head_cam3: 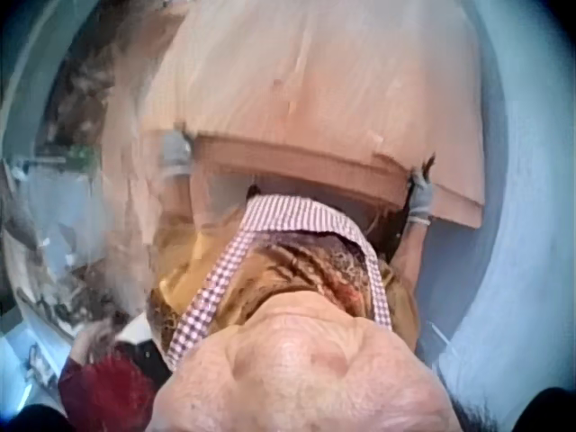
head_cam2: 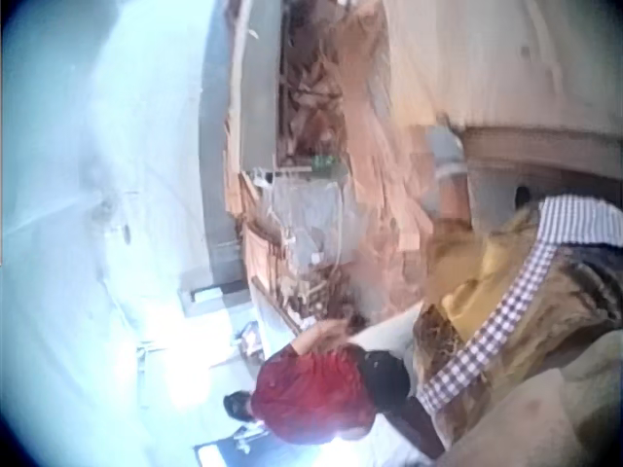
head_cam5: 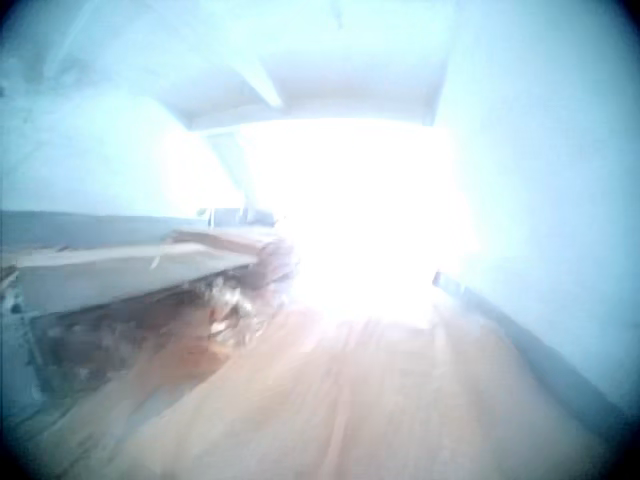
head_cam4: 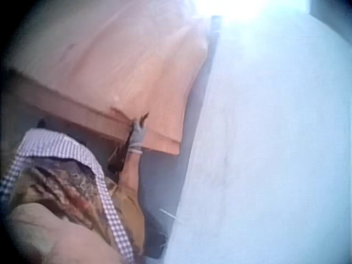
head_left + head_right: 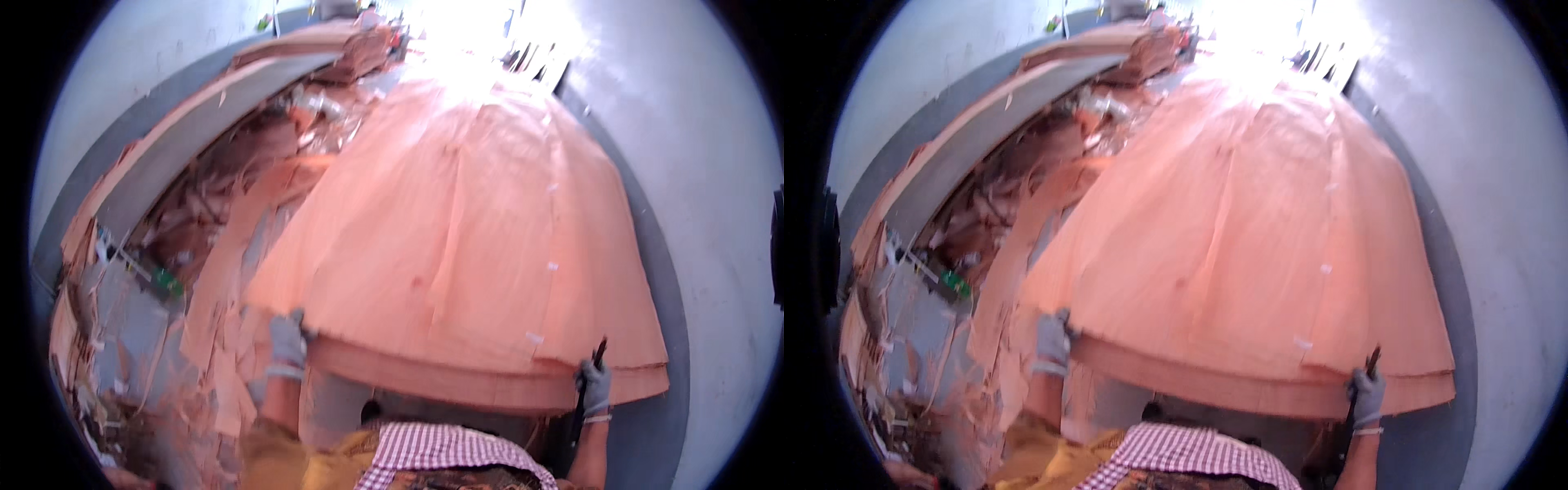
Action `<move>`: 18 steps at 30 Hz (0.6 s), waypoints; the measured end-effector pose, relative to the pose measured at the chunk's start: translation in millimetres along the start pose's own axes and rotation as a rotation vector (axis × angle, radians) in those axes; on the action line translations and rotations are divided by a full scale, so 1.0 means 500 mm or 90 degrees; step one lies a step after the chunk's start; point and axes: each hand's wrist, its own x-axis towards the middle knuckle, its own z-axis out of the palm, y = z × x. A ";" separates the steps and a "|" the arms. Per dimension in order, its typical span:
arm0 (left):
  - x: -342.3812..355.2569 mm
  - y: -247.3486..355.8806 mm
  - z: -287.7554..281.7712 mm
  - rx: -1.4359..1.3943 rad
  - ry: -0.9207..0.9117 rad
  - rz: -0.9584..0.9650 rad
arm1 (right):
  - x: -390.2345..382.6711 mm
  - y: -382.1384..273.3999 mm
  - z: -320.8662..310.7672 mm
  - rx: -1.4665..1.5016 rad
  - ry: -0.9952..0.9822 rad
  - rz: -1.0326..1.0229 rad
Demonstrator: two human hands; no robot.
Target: The person processes large wood veneer sheets by cutting them with a utility knife and moving them from one stack to another in a workshop.
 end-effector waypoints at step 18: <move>0.036 0.060 -0.080 0.032 0.091 0.102 | 0.028 0.045 -0.012 0.027 -0.065 0.125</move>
